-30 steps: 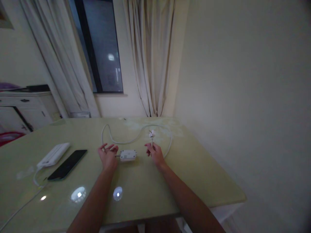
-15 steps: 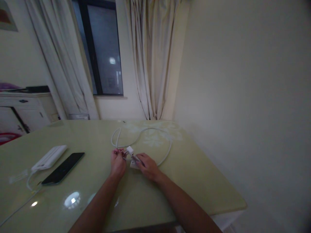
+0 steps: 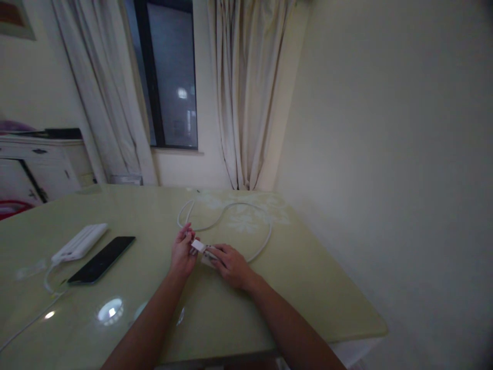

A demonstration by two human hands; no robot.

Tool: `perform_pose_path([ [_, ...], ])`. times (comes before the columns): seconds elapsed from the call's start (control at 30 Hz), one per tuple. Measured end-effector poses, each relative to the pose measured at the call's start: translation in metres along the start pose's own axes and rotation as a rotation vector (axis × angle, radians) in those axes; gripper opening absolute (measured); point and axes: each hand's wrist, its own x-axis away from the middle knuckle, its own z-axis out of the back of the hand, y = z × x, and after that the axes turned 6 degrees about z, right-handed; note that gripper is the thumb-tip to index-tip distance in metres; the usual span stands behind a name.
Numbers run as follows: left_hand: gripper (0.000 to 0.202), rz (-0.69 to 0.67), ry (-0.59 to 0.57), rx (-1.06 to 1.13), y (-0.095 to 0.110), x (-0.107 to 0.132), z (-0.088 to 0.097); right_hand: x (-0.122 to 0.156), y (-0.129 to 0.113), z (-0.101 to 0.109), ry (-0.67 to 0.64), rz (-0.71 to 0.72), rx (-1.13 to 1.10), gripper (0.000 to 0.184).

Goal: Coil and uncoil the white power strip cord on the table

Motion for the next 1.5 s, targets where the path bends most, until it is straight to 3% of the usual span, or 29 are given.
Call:
perform_pose_path([
  [0.1,0.037,-0.051,-0.003,-0.041,0.003,-0.002,0.002,0.0,-0.001,-0.001,-0.019,0.012,0.104,0.049],
  [0.2,0.039,-0.183,0.051,-0.22,0.008,-0.007,0.009,0.0,-0.002,0.001,-0.075,0.033,0.196,0.046],
  [0.37,0.033,-0.637,0.406,-0.826,0.025,-0.015,0.025,0.003,-0.002,0.011,-0.175,0.105,0.257,0.045],
  [0.47,0.054,-0.864,0.614,-1.12,0.037,-0.013,0.035,0.007,0.001,0.019,-0.212,0.093,0.257,0.044],
  [0.53,0.066,-0.933,0.669,-1.276,0.043,-0.012,0.044,0.008,0.005,0.026,-0.227,0.073,0.217,0.043],
  [0.63,0.069,-0.897,0.605,-1.562,0.044,-0.016,0.058,0.009,0.012,0.035,-0.232,0.037,0.134,0.043],
  [0.83,0.056,-0.546,0.413,-1.984,0.033,-0.038,0.077,0.012,0.024,0.044,-0.223,-0.03,0.001,0.041],
  [0.9,0.052,-0.509,0.326,-2.049,0.03,-0.042,0.079,0.013,0.027,0.045,-0.218,-0.029,-0.029,0.04],
  [1.0,0.052,-0.564,0.276,-2.074,0.024,-0.045,0.078,0.013,0.027,0.046,-0.211,-0.032,-0.013,0.039],
  [1.1,0.051,-0.64,0.313,-2.076,0.018,-0.043,0.077,0.011,0.02,0.043,-0.189,-0.071,0.069,0.039],
  [1.27,0.05,-0.727,0.333,-1.96,0.011,-0.037,0.072,0.003,-0.003,0.018,-0.07,-0.296,0.253,0.037],
  [1.4,0.045,-0.782,0.221,-1.899,0.011,-0.035,0.063,-0.006,-0.017,0.0,-0.011,-0.432,0.342,0.038],
  [1.5,0.043,-0.806,0.09,-1.824,0.012,-0.033,0.054,-0.009,-0.012,0.0,-0.014,-0.42,0.204,0.035],
])
